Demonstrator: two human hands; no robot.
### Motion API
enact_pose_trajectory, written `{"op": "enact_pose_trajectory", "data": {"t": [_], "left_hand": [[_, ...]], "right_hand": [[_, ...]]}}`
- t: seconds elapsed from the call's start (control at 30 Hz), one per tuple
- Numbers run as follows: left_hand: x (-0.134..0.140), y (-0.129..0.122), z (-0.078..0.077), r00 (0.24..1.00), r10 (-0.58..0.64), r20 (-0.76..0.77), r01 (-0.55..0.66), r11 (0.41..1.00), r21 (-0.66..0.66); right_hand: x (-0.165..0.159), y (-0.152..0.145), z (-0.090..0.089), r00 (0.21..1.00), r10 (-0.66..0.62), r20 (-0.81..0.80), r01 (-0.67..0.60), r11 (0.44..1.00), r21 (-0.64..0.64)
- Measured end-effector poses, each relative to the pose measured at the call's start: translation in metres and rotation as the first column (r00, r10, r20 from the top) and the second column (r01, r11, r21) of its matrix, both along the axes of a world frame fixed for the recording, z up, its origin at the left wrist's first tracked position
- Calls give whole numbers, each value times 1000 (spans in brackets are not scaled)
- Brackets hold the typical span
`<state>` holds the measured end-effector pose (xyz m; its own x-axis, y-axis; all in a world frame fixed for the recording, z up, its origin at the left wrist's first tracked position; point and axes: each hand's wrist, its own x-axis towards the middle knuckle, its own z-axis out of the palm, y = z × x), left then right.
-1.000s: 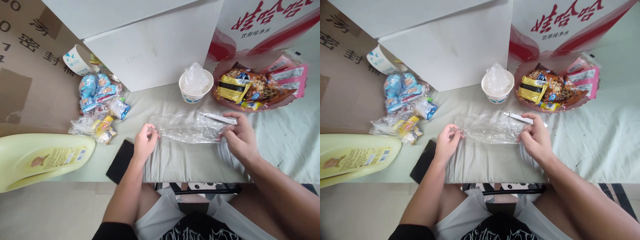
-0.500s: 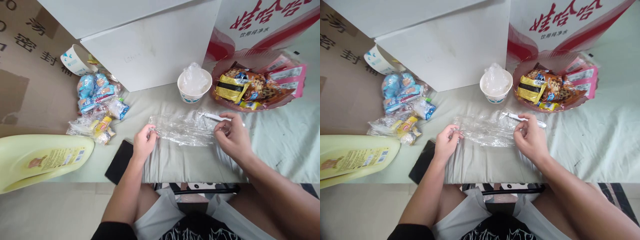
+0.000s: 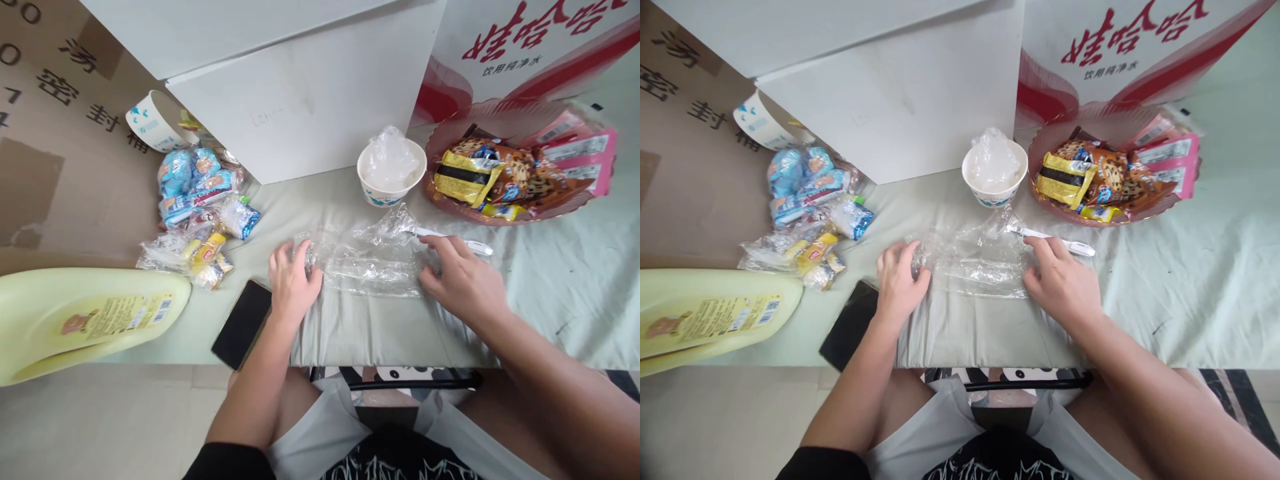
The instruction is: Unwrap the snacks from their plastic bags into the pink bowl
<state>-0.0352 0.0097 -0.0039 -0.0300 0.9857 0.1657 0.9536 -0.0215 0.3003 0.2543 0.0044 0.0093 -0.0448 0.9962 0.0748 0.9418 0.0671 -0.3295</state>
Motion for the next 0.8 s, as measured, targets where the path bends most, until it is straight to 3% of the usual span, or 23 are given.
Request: {"op": "enact_pose_trajectory", "data": {"t": [0.1, 0.2, 0.27, 0.33, 0.43, 0.5, 0.57, 0.63, 0.8], "left_hand": [[1, 0, 0, 999, -11, 51, 10, 1000, 12], [2, -2, 3, 930, -84, 358, 88, 996, 4], [6, -7, 6, 781, -116, 613, 169, 985, -29], [13, -13, 12, 565, -129, 815, 297, 953, -54], [25, -23, 22, 266, -105, 958, 537, 841, -57], [30, -27, 27, 154, -63, 986, 655, 754, -55], [32, -27, 29, 81, -11, 997, 717, 695, -51], [29, -23, 27, 38, 58, 998, 736, 674, -68], [18, -5, 19, 1, 116, 993, 685, 723, -85]], "right_hand": [[9, 4, -3, 986, 28, -165, 5, 981, 193], [14, 9, -1, 971, 111, -210, -14, 909, 416], [11, 9, 2, 950, 262, -170, -125, 819, 560], [0, 5, 6, 879, 454, -147, -279, 738, 614], [-18, -4, 8, 745, 641, -185, -485, 710, 511], [-25, -7, 6, 703, 677, -218, -560, 716, 418], [-26, -6, 2, 668, 698, -258, -602, 710, 365], [-23, -3, 0, 648, 720, -250, -627, 690, 362], [-20, 6, -1, 637, 749, -185, -684, 659, 314]]}}
